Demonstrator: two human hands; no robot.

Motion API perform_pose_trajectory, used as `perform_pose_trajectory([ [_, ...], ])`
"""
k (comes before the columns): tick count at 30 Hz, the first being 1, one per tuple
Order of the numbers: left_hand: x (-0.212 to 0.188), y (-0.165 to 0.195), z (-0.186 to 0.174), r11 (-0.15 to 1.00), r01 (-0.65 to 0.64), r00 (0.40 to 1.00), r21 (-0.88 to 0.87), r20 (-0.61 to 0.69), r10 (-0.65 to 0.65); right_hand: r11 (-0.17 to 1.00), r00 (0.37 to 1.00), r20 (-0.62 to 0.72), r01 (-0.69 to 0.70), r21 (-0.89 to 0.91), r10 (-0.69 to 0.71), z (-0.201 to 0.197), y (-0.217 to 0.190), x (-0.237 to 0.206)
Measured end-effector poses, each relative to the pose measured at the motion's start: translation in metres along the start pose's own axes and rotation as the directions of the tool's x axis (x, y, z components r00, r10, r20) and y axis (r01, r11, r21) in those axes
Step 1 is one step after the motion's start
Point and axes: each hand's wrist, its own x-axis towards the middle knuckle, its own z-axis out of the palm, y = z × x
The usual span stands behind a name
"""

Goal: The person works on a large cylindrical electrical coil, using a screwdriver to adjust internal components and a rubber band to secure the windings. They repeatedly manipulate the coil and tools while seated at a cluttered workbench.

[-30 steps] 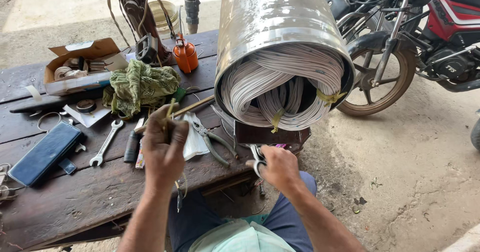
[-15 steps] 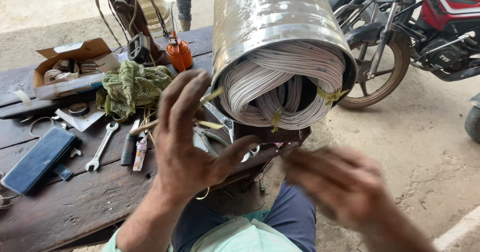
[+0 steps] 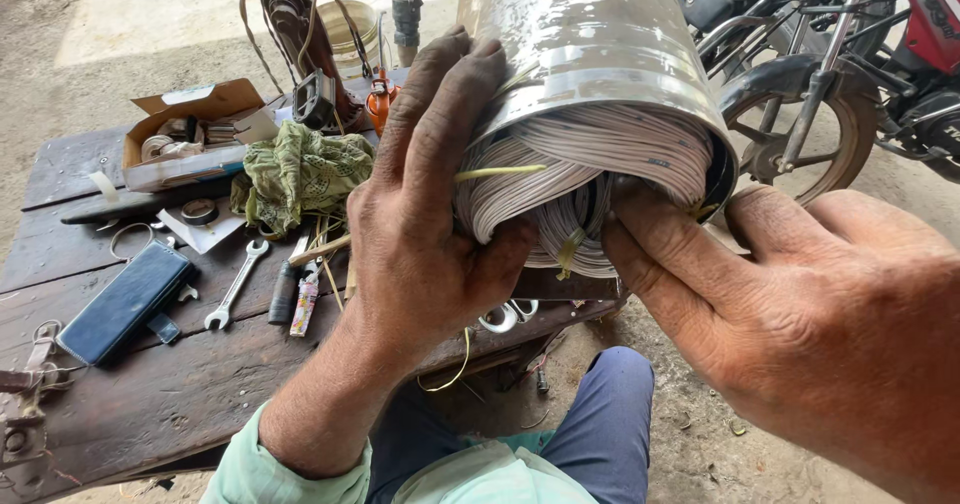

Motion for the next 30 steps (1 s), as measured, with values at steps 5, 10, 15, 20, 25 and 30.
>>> perform_pose_trajectory([
  [5, -0.001, -0.004, 0.002, 1.0, -0.025, 1.0, 0.008, -0.005, 0.025, 1.0, 0.999, -0.034, 0.027, 0.006, -0.027, -0.006, 0.006, 0.005],
  [10, -0.004, -0.007, 0.001, 0.998, 0.009, 1.0, -0.067, 0.005, -0.009, 0.991, 0.978, -0.174, 0.1, -0.093, -0.115, 0.005, 0.015, 0.007],
  [15, -0.003, -0.01, 0.004, 0.997, -0.048, 0.999, -0.059, -0.022, 0.047, 0.932, 0.934, -0.27, 0.135, -0.336, -0.233, 0.027, 0.023, 0.001],
  [20, 0.001, 0.001, -0.003, 0.996, -0.073, 0.997, -0.06, -0.042, 0.07, 0.963, 0.96, -0.201, 0.146, -0.226, -0.193, 0.004, 0.019, -0.003],
  [25, 0.002, 0.0, -0.005, 0.991, -0.093, 0.994, -0.101, -0.067, 0.086, 0.948, 0.938, -0.268, 0.138, -0.288, -0.218, 0.009, 0.015, 0.003],
  [30, 0.001, -0.002, 0.003, 0.992, -0.065, 0.992, -0.105, -0.111, 0.053, 0.935, 0.911, -0.324, 0.145, -0.324, -0.254, 0.029, 0.02, -0.001],
])
